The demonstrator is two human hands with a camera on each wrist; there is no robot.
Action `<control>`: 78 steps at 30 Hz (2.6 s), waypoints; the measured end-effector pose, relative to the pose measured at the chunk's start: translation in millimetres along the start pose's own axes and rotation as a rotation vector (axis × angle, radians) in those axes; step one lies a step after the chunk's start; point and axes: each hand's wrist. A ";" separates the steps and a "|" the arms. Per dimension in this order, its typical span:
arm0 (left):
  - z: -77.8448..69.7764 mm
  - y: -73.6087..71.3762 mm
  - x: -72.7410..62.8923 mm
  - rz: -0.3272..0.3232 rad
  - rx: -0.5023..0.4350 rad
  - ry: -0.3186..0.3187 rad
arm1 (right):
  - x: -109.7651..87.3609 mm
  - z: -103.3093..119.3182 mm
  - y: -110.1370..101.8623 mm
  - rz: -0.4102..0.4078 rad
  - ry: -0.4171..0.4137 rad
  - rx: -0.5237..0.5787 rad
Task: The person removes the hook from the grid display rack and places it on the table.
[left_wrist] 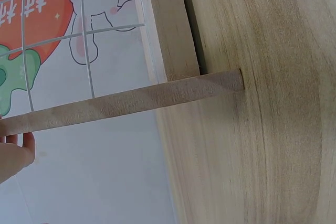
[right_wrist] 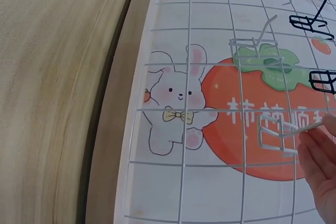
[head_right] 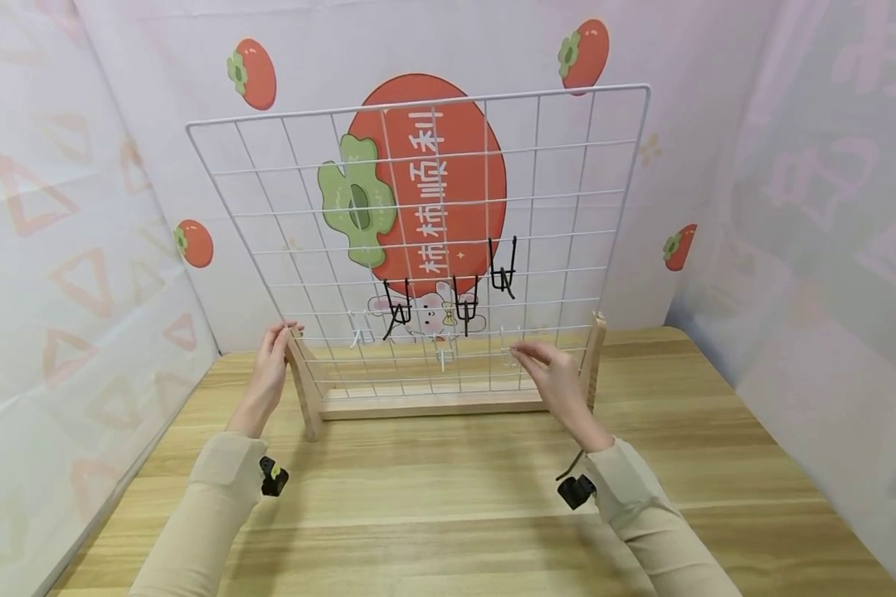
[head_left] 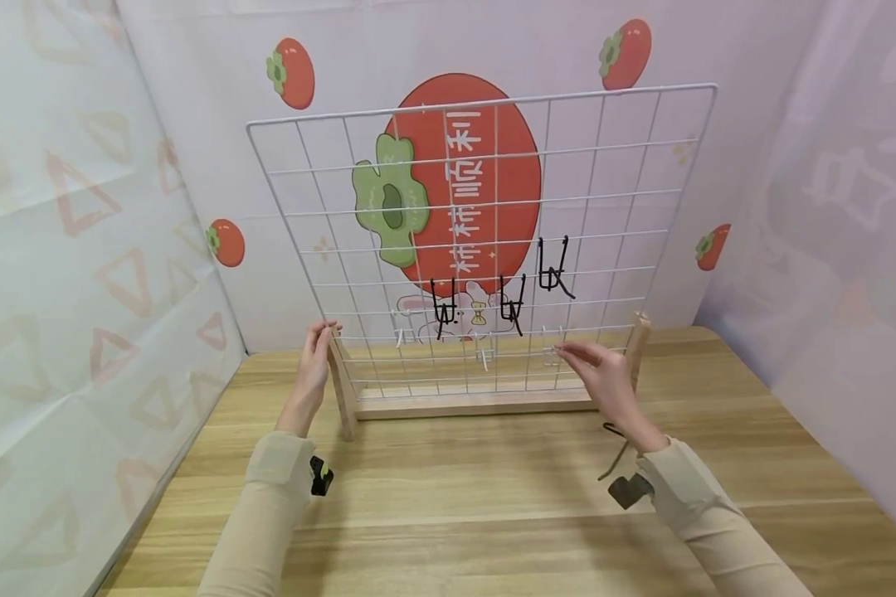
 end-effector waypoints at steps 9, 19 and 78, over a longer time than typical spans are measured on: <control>-0.5 -1.2 0.5 0.004 0.002 -0.003 | 7.4 2.7 -1.4 -0.014 0.033 0.074; 0.0 -1.7 3.4 0.013 0.017 -0.011 | 7.8 -8.0 -4.8 -0.035 -0.013 0.156; 2.4 -1.2 2.6 0.008 -0.014 0.001 | -43.8 -33.2 -31.5 0.207 -0.043 0.020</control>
Point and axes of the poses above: each hand's wrist, its own x-axis towards the middle knuckle, its own y-axis out of the palm, z = x × y, and after that the axes turned 7 degrees about x, right-handed
